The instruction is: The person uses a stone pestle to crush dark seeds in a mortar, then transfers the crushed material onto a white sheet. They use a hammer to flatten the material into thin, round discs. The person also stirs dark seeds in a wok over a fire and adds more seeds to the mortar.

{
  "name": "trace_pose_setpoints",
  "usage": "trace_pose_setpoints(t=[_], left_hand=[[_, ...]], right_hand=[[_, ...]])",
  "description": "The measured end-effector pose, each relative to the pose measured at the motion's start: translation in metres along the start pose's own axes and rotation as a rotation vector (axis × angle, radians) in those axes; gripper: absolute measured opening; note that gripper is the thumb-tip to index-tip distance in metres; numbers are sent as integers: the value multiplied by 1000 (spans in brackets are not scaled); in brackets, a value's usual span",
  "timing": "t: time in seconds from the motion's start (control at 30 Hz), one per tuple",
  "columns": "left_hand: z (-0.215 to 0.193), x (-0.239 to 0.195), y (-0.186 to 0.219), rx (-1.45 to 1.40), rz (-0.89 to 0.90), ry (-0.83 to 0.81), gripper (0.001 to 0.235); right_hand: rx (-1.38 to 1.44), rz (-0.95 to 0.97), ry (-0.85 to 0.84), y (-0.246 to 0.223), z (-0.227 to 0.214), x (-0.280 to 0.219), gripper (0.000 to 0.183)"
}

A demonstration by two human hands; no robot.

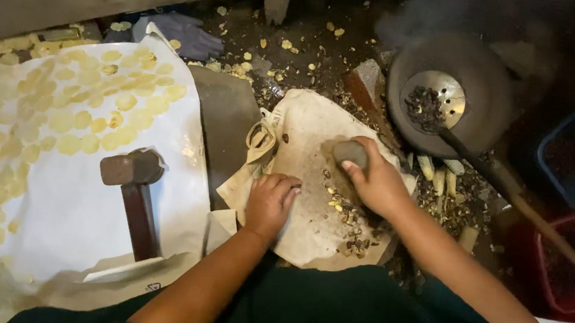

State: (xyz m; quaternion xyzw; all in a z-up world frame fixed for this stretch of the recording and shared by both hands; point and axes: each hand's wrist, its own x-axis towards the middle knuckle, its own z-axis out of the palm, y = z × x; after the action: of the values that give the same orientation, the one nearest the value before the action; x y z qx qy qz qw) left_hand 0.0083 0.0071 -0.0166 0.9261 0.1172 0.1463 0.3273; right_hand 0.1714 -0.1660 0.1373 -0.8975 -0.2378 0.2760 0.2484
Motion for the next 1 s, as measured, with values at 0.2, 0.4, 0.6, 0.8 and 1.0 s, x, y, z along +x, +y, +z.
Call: trace_pose_setpoints(t=[0.2, 0.4, 0.6, 0.8, 1.0], left_hand=[[5, 13, 6, 7, 1, 13, 15], [20, 43, 12, 62, -118, 56, 13], [12, 36, 21, 124, -136, 93, 36], [1, 11, 33, 196, -21, 93, 68], [-1, 14, 32, 149, -68, 2, 72]], right_hand=[[-139, 144, -77, -9, 5, 0, 52], [-226, 204, -159, 4, 33, 6, 53], [-576, 14, -239, -22, 21, -14, 46], [-481, 17, -243, -30, 12, -2, 51], [-489, -239, -96, -28, 41, 14, 44]])
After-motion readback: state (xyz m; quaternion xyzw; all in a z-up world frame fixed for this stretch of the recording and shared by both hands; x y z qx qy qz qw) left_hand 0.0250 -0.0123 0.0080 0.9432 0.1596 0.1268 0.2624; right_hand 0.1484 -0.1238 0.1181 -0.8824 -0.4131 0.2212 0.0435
